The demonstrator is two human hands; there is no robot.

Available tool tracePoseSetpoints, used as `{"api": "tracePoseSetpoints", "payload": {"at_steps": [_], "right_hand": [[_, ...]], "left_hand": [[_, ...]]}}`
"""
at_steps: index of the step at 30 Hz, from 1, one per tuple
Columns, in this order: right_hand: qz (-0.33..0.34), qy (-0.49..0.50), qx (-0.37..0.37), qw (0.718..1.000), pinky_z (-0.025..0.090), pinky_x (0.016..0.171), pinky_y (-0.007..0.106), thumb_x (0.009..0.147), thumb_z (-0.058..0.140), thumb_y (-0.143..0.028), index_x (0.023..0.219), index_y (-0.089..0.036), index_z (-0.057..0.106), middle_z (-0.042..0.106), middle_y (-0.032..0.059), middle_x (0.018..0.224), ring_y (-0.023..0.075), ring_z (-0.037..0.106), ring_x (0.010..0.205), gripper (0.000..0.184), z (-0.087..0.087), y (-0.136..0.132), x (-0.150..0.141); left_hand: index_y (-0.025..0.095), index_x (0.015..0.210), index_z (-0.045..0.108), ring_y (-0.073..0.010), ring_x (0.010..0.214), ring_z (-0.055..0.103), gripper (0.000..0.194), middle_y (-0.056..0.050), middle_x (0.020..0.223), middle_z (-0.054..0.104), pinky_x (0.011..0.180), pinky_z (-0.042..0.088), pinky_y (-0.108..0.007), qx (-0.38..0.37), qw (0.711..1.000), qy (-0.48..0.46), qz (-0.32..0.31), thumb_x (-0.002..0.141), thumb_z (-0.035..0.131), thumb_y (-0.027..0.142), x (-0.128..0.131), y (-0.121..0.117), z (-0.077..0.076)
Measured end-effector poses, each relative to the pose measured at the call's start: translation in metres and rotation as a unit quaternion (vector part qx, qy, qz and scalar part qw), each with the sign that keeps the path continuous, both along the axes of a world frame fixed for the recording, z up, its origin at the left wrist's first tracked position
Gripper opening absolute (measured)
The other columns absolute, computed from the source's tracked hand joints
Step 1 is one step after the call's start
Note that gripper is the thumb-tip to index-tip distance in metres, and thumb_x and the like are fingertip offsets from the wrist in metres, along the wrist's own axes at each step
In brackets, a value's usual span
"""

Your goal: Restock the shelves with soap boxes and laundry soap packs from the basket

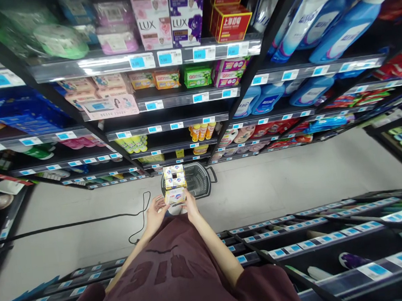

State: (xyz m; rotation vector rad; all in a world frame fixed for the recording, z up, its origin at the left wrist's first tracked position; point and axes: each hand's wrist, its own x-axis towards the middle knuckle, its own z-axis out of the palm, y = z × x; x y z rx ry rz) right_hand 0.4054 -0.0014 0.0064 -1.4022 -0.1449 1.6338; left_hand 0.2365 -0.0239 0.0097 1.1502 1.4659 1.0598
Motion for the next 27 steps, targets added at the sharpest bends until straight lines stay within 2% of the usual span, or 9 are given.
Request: {"api": "tracePoseSetpoints", "payload": {"at_steps": [4,7,10,13,16,21,25,27], "right_hand": [[-0.031,0.066,-0.011,0.997,0.050,0.057,0.025,0.074,0.073,-0.047,0.094,-0.021,0.065,0.074,0.0011,0.087,0.0157,0.066,0.065,0.034,-0.002,0.001,-0.003],[-0.036,0.104,-0.016,0.994,0.054,0.063,0.029,0.078,0.069,-0.044,0.089,-0.021,0.065,0.074,0.0015,0.083,0.0180,0.068,0.068,0.026,0.001,0.004,-0.006],[-0.001,0.162,-0.007,0.987,0.056,0.070,0.033,0.082,0.066,-0.045,0.090,-0.019,0.067,0.076,0.0047,0.085,0.0222,0.071,0.077,0.027,0.006,0.006,-0.007],[0.053,0.202,-0.006,0.978,0.058,0.070,0.036,0.085,0.066,-0.052,0.094,-0.017,0.070,0.077,0.0080,0.086,0.0260,0.073,0.080,0.036,0.010,0.005,-0.009],[0.072,0.209,-0.006,0.975,0.058,0.069,0.037,0.085,0.067,-0.054,0.101,-0.016,0.070,0.078,0.0084,0.086,0.0260,0.074,0.076,0.041,0.012,0.002,-0.011],[0.106,0.228,0.013,0.968,0.059,0.067,0.035,0.086,0.066,-0.057,0.106,-0.016,0.069,0.078,0.0075,0.090,0.0235,0.073,0.072,0.045,0.017,-0.001,-0.012],[0.118,0.248,0.027,0.961,0.059,0.070,0.035,0.088,0.065,-0.056,0.107,-0.017,0.070,0.078,0.0081,0.091,0.0241,0.074,0.076,0.044,0.023,-0.002,-0.011],[0.114,0.248,0.023,0.962,0.059,0.071,0.036,0.089,0.064,-0.054,0.105,-0.017,0.070,0.078,0.0075,0.089,0.0240,0.073,0.076,0.042,0.024,-0.002,-0.011]], "left_hand": [[0.023,0.118,0.063,-0.0217,0.088,0.071,0.044,-0.008,0.109,0.073,0.087,0.059,-0.042,0.074,0.990,0.106,-0.047,0.078,0.077,0.034,-0.002,-0.005,0.009],[0.024,0.110,0.068,-0.0244,0.091,0.069,0.031,-0.009,0.104,0.073,0.085,0.058,-0.042,0.176,0.960,0.187,-0.111,0.081,0.075,0.033,-0.003,-0.008,0.017],[0.025,0.107,0.072,-0.0269,0.097,0.069,0.022,-0.011,0.102,0.073,0.087,0.058,-0.044,0.242,0.927,0.219,-0.185,0.086,0.071,0.033,-0.001,-0.010,0.023],[0.026,0.106,0.073,-0.0265,0.098,0.069,0.018,-0.012,0.101,0.074,0.090,0.057,-0.046,0.259,0.896,0.245,-0.266,0.092,0.064,0.032,0.000,-0.013,0.024],[0.028,0.107,0.075,-0.0258,0.097,0.069,0.020,-0.011,0.099,0.074,0.091,0.057,-0.047,0.271,0.872,0.243,-0.328,0.095,0.060,0.027,0.000,-0.017,0.025],[0.031,0.110,0.075,-0.0263,0.094,0.070,0.026,-0.010,0.100,0.075,0.089,0.057,-0.048,0.271,0.866,0.185,-0.376,0.095,0.057,0.020,-0.001,-0.018,0.034],[0.028,0.113,0.075,-0.0256,0.095,0.070,0.031,-0.012,0.103,0.076,0.090,0.057,-0.047,0.262,0.842,0.222,-0.417,0.097,0.049,0.019,-0.001,-0.018,0.036],[0.028,0.112,0.075,-0.0256,0.095,0.070,0.029,-0.011,0.101,0.076,0.090,0.057,-0.047,0.268,0.843,0.231,-0.406,0.097,0.051,0.021,-0.001,-0.019,0.032]]}}
